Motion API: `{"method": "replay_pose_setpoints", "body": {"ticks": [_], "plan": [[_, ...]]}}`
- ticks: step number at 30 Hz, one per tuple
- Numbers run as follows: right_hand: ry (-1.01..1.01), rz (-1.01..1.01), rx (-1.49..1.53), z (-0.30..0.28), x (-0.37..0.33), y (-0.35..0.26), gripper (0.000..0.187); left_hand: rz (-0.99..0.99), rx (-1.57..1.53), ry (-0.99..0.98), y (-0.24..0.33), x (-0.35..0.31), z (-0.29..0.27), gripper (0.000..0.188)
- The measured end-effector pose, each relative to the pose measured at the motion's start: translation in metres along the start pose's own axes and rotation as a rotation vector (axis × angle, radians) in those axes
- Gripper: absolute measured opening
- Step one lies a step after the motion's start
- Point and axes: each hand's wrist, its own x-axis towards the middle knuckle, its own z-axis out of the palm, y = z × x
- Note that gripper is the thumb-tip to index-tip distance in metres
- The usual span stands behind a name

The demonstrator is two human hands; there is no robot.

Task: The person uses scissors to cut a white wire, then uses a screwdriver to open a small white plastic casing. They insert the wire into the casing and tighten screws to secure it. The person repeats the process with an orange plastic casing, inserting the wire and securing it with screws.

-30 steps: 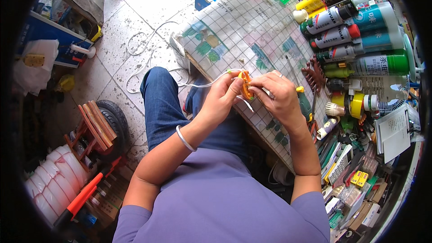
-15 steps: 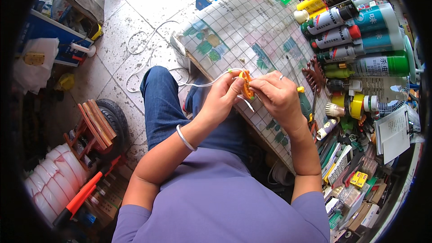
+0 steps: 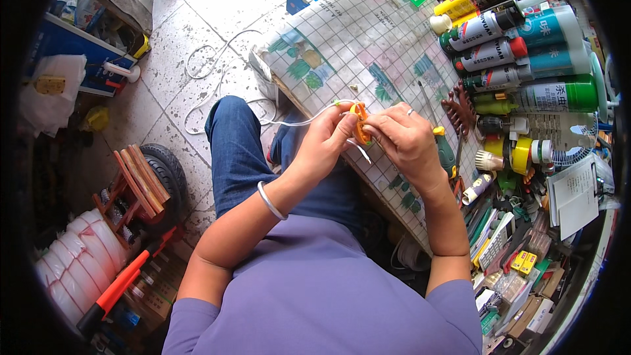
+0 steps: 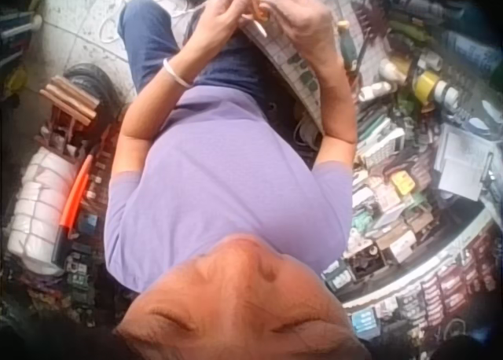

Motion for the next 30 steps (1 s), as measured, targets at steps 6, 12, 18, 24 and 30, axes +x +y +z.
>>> {"method": "replay_pose_setpoints", "body": {"ticks": [6,12,18,24,30], "plan": [[0.068,0.031,0.084,0.0046,-0.0022,0.0018,0.009,-0.006,0.004,0.005,0.0008,-0.0002,0.0008,0.031],[0.087,0.045,0.115,0.0056,-0.0048,0.0024,0.013,0.004,0.005,-0.007,-0.0019,0.0003,-0.0009,0.031],[0.119,0.023,0.076,0.0068,-0.0061,0.0007,0.015,-0.01,-0.009,-0.008,-0.0016,-0.0002,-0.0017,0.032],[0.144,0.031,0.057,0.0081,-0.0084,-0.0017,0.016,-0.011,-0.059,0.006,-0.0003,0.0,0.0026,0.033],[0.149,0.03,0.056,0.009,-0.0093,-0.0011,0.016,-0.015,-0.019,-0.005,-0.0058,0.0011,-0.0026,0.034]]}}
